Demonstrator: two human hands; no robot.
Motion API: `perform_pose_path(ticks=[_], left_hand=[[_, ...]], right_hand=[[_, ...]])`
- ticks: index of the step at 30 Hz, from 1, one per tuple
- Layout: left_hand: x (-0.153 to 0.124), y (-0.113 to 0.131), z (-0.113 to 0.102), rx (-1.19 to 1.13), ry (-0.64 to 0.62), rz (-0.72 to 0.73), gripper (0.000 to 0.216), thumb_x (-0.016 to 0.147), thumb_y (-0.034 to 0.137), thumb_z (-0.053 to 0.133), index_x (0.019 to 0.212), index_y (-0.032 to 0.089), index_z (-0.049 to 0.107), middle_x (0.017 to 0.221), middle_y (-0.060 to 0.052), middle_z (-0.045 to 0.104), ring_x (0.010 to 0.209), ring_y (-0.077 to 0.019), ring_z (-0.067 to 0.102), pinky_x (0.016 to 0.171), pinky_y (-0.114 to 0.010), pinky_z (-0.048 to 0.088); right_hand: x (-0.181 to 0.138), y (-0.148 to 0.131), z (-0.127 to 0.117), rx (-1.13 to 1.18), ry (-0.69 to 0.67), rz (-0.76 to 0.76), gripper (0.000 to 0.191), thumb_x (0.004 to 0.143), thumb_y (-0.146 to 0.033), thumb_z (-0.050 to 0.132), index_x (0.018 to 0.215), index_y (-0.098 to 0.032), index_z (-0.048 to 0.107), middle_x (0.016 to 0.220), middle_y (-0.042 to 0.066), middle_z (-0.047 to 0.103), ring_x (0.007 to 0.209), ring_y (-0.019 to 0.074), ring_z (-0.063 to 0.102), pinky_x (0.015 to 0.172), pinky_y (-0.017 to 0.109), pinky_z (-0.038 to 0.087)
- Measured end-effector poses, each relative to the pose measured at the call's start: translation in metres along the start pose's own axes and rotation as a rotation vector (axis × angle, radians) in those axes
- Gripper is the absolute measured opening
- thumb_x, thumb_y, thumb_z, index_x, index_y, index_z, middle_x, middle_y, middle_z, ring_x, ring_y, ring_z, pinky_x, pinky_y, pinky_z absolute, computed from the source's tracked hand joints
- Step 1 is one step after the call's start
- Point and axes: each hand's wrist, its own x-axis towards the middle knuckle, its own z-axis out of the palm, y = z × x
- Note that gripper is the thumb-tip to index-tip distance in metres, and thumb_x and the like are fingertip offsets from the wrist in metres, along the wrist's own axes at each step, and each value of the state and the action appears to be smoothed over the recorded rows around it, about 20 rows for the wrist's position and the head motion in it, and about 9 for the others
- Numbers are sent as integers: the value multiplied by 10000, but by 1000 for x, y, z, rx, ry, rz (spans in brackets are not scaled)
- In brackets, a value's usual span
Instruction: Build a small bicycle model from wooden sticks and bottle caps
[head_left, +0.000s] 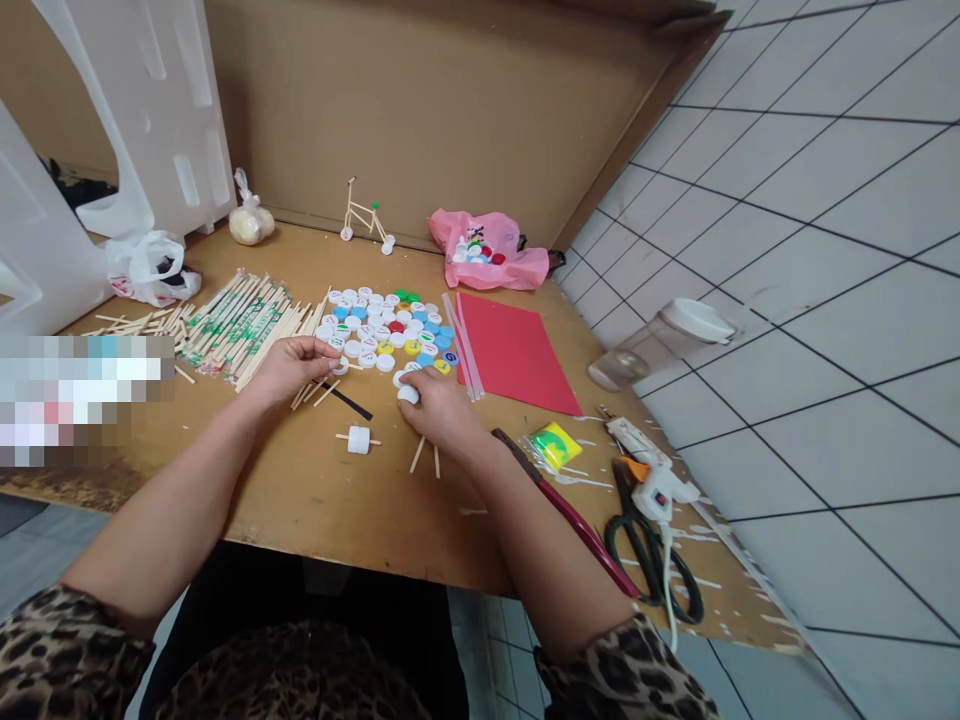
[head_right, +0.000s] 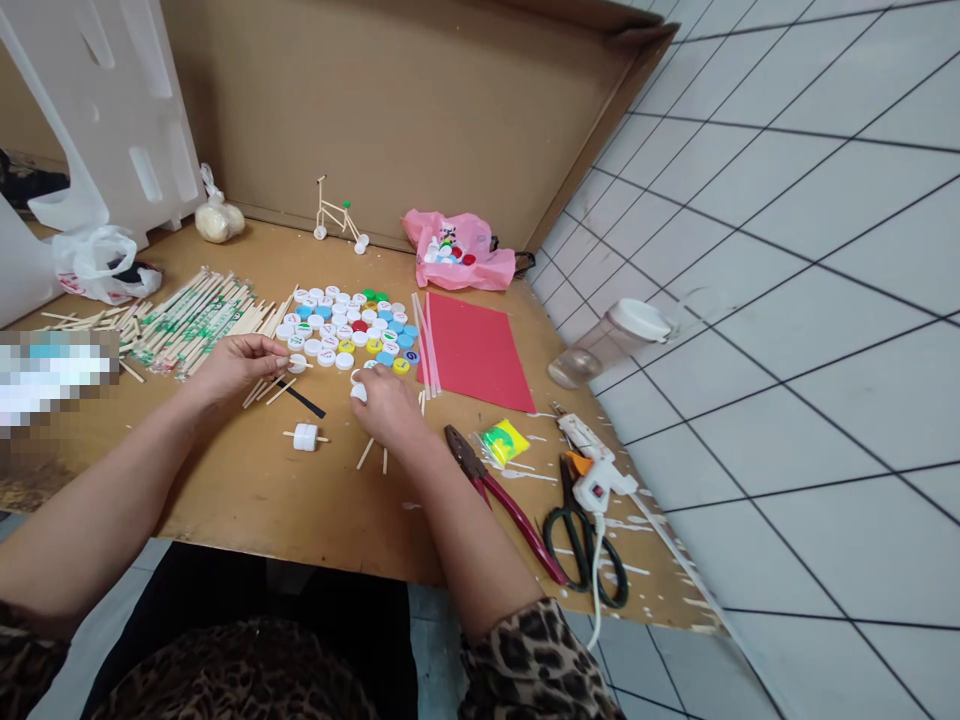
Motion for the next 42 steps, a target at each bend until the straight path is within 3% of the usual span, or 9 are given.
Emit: perform_pose_path(ticks=[6, 15, 22, 33, 42], left_hand=[[0, 4, 2, -68, 111, 29, 234, 414, 233, 823, 565, 149, 665, 497, 14, 627, 457, -87, 524, 484, -217, 421], [2, 8, -1, -70, 258, 90, 176, 478, 228, 766, 593, 161, 652, 470, 31, 587, 452, -83, 482, 481, -215, 365], [3, 7, -2, -24, 249, 108, 201, 499, 275, 769, 615, 158, 653, 500, 24, 581, 479, -95, 481, 520, -239, 383], [5, 8, 2, -24, 215, 82, 164, 481, 238, 770, 572, 174, 649, 479, 30, 581, 467, -93, 480, 504, -230, 392], [7, 1, 0, 2, 177, 82, 224, 456, 266, 815, 577, 160, 659, 503, 26, 597, 480, -94, 501, 505, -229, 401]], right_hand=[[3, -7, -2, -27, -81, -31, 279, 823, -165, 492, 1050, -157, 655, 1083, 132, 628, 980, 253, 600, 769, 324, 450], [30, -23, 0, 164, 21, -155, 300, 829, -149, 479, 1067, -187, 657, 1053, 95, 610, 944, 202, 589, 810, 318, 449], [49, -37, 5, 113, 38, -207, 255, 808, -127, 495, 1008, -189, 639, 1064, 96, 617, 958, 217, 581, 799, 322, 434], [11, -12, -3, -84, -99, -117, 240, 835, -148, 466, 999, -182, 637, 1038, 110, 659, 913, 241, 614, 698, 310, 425], [7, -2, 8, 50, -21, -87, 222, 830, -158, 470, 998, -173, 613, 1010, 105, 643, 957, 235, 588, 802, 327, 443]])
